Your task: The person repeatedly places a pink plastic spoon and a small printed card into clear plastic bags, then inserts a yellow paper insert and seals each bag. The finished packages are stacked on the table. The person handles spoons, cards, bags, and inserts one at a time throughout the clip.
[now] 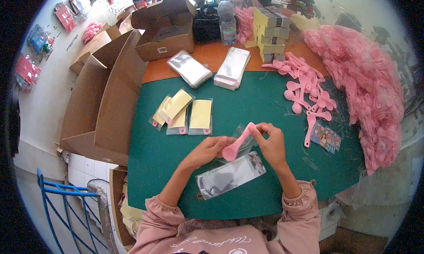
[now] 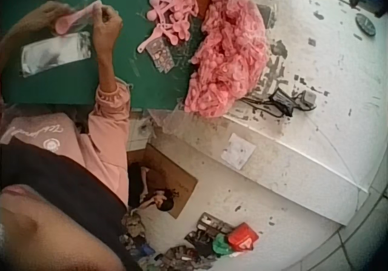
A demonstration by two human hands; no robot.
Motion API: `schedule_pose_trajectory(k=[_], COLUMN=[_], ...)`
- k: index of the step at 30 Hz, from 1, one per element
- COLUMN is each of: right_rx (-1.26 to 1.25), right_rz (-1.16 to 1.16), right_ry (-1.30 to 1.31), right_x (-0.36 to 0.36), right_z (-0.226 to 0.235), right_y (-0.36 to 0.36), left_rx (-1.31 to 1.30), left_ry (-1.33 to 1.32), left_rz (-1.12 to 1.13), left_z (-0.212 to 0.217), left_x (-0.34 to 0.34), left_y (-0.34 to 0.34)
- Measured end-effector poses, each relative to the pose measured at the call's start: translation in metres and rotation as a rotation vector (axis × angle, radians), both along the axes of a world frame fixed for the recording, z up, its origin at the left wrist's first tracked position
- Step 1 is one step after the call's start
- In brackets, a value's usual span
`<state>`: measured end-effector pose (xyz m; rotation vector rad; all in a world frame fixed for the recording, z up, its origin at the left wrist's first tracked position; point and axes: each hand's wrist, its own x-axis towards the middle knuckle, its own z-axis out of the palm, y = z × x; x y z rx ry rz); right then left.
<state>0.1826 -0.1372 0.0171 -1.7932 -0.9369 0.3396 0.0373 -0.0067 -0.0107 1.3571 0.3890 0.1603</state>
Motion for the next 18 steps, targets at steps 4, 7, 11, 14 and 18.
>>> schedule_pose_trajectory(k=[4, 7, 11, 14, 18], right_rx=[0.033, -0.002, 0.013, -0.009, -0.076], right_rz=[0.014, 0.028, 0.140, 0.300, 0.294], right_ry=[0.211, 0.093, 0.075, -0.030, 0.179], right_x=[0.002, 0.001, 0.002, 0.005, 0.004], right_z=[-0.005, -0.002, 0.001, -0.001, -0.004], right_y=[0.000, -0.001, -0.001, -0.003, -0.001], left_rx=[0.148, 0.101, 0.079, 0.147, 0.339], left_ry=[0.076, -0.013, -0.010, -0.067, -0.007], left_rz=[-0.240, -0.115, -0.120, -0.035, 0.009], left_z=[0.004, -0.008, -0.005, -0.007, 0.001], left_x=[-0.004, -0.003, -0.004, -0.002, -0.004], left_y=[0.005, 0.000, 0.001, -0.002, -0.003])
